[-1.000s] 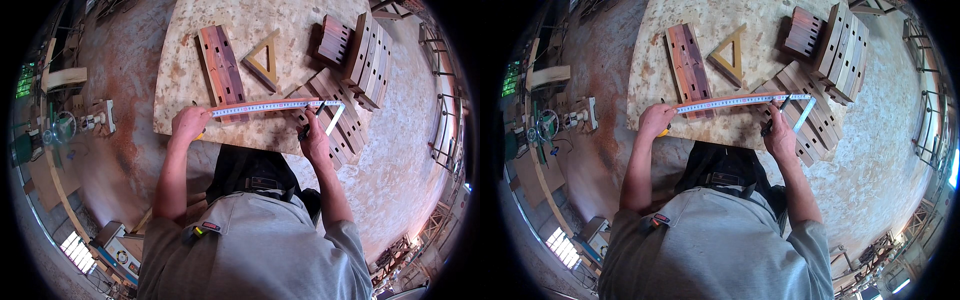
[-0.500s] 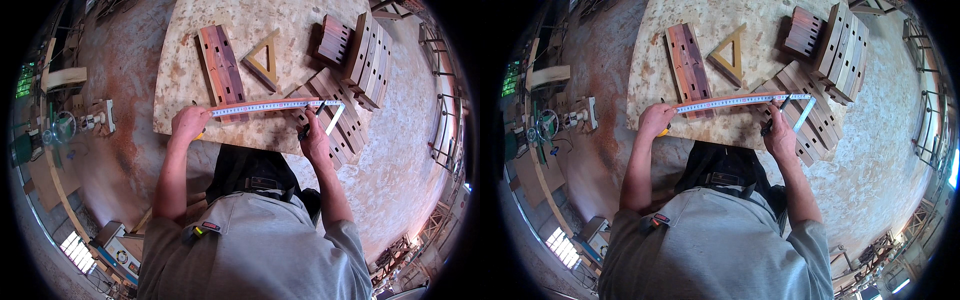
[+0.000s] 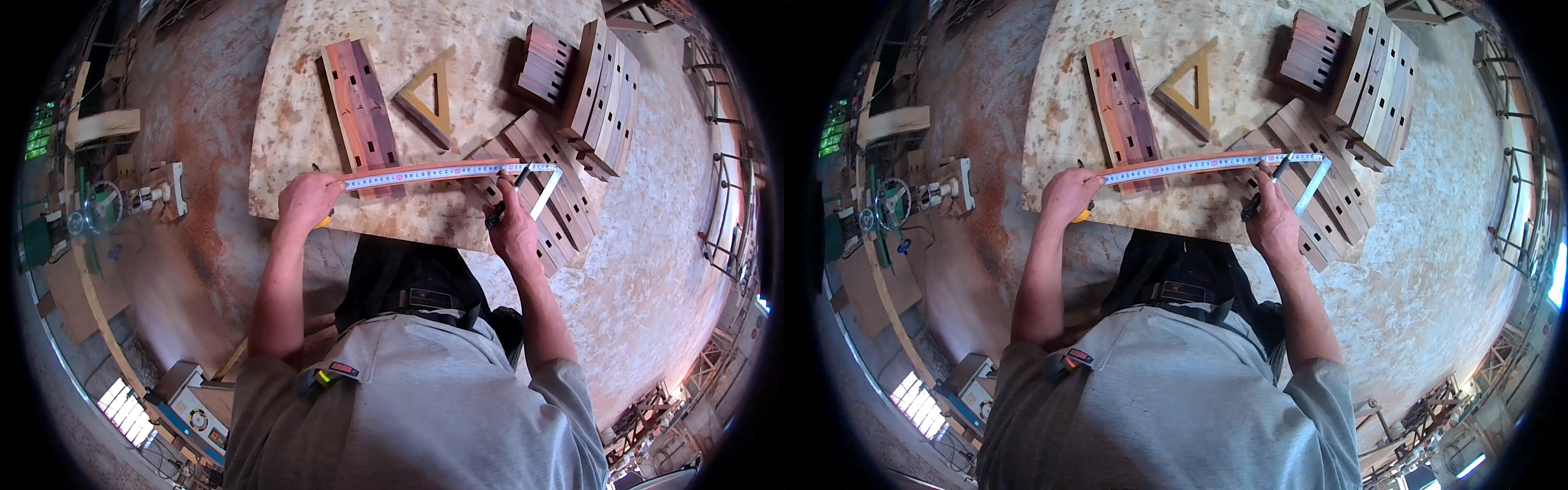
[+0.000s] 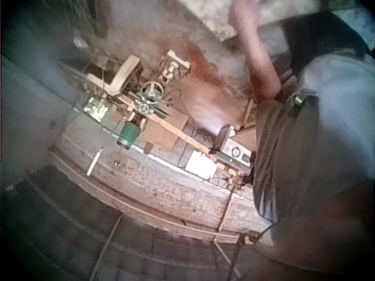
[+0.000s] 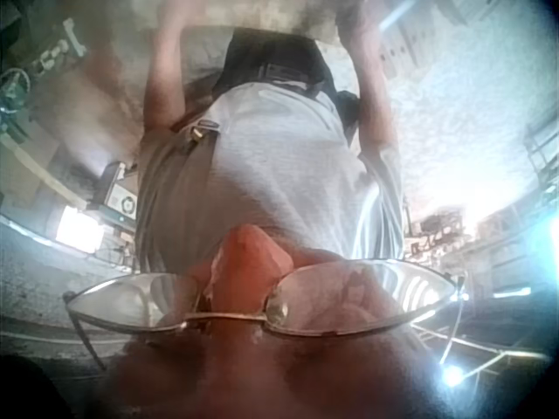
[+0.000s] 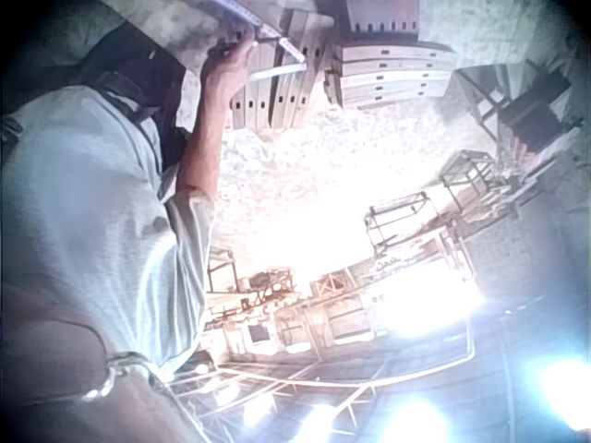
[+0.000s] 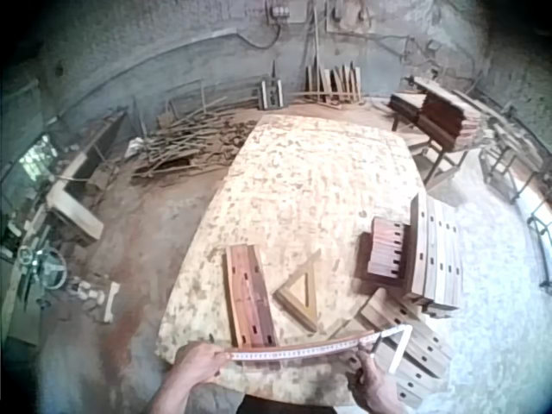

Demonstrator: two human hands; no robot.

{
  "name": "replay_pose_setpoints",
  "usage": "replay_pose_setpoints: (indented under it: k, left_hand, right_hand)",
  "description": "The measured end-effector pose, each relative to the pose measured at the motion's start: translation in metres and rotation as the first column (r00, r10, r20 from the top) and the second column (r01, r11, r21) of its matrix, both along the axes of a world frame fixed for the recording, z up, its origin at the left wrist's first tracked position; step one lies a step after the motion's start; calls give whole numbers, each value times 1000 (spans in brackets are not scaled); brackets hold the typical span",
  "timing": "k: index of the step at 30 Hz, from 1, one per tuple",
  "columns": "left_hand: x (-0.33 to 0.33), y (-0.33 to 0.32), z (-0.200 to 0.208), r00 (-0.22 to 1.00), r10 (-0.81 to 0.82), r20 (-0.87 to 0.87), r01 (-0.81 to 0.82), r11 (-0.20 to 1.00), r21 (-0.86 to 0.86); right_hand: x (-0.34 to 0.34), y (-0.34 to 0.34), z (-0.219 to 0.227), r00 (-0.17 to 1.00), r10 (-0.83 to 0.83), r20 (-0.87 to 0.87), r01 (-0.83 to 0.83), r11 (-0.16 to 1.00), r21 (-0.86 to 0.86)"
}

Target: The person measures and marks several wooden planks on a workbench using a tape measure, a speed square, and a marker. They repeatedly align the tools to draw straight lines and record measurements on the wood pieces.

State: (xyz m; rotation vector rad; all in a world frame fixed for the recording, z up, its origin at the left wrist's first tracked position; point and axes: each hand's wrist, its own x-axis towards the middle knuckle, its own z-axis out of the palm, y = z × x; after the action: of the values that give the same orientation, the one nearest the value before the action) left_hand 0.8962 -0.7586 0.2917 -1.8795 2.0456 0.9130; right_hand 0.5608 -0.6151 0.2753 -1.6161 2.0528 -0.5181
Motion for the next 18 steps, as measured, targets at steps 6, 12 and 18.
replay_pose_setpoints:
  k: [6, 12, 18]
  left_hand:
    - [-1, 0, 1, 1000, 7, 2, -7, 1000, -4]
    - [0, -1, 0, 1000, 6, -6, -6, 1000, 3]
    - [-2, 0, 3, 999, 42, 3, -43, 999, 23]
  right_hand:
    - [2, -2, 6, 998, -46, 40, 43, 997, 71]
    - [-1, 0, -2, 1000, -5, -9, 5, 1000, 6]
    - [-2, 1, -6, 1000, -7, -4, 7, 1000, -3]
